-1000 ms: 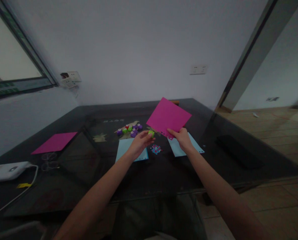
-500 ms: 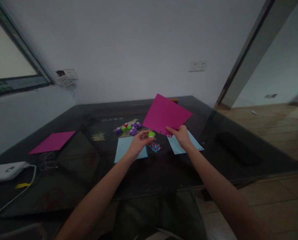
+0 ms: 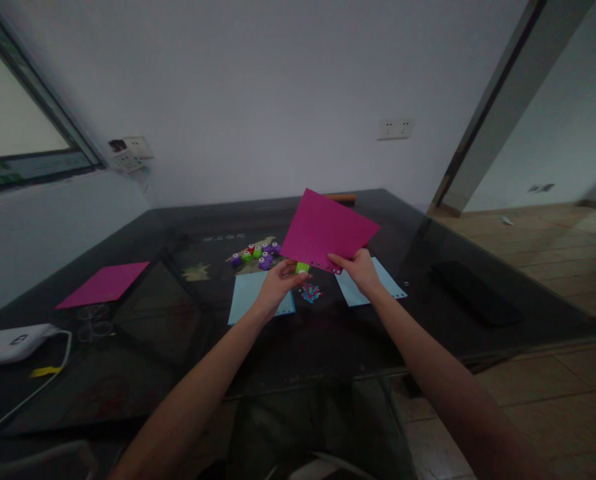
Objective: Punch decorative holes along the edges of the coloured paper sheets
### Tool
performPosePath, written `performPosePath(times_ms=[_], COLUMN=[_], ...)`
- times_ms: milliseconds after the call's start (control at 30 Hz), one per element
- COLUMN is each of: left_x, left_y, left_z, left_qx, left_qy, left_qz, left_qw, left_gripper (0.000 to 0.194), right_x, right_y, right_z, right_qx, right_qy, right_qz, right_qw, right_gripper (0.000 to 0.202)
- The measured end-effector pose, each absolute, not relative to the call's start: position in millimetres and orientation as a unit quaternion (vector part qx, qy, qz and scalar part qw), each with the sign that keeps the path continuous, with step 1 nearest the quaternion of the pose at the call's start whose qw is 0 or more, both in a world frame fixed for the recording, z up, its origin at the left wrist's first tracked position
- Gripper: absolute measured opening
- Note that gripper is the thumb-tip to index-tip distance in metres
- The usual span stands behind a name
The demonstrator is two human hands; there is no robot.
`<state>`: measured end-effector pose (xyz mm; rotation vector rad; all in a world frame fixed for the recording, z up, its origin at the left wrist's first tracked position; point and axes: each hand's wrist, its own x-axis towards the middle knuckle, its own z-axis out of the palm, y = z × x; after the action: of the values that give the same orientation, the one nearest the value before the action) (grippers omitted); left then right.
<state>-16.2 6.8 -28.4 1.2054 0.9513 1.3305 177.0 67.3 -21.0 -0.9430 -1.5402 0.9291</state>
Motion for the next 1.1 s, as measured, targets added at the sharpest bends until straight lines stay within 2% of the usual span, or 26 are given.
performPosePath(times_ms=[533, 800, 1100], left_x=[-15.1, -12.2, -13.5], left_y=[5.2, 5.1, 8.0], left_z=[-26.2, -24.6, -30.2], left_qx=[0.462, 0.397, 0.386], left_qy=[0.433, 0.394, 0.388], left_qz=[0.572, 0.595, 0.596], left_qw=[0.522, 0.577, 0.587], left_gripper=[0.035, 0.033, 0.032], right_x=[176.3, 176.1, 175.6], right_y=[66.9, 62.6, 60.9], right_z=[-22.7, -20.5, -18.0], right_qx=[-0.361, -0.347, -0.353], right_qy=[-0.707, -0.726, -0.734], right_qz=[0.333, 0.331, 0.311], right_qw=[0.509, 0.492, 0.490], right_gripper=[0.033, 0.031, 0.030])
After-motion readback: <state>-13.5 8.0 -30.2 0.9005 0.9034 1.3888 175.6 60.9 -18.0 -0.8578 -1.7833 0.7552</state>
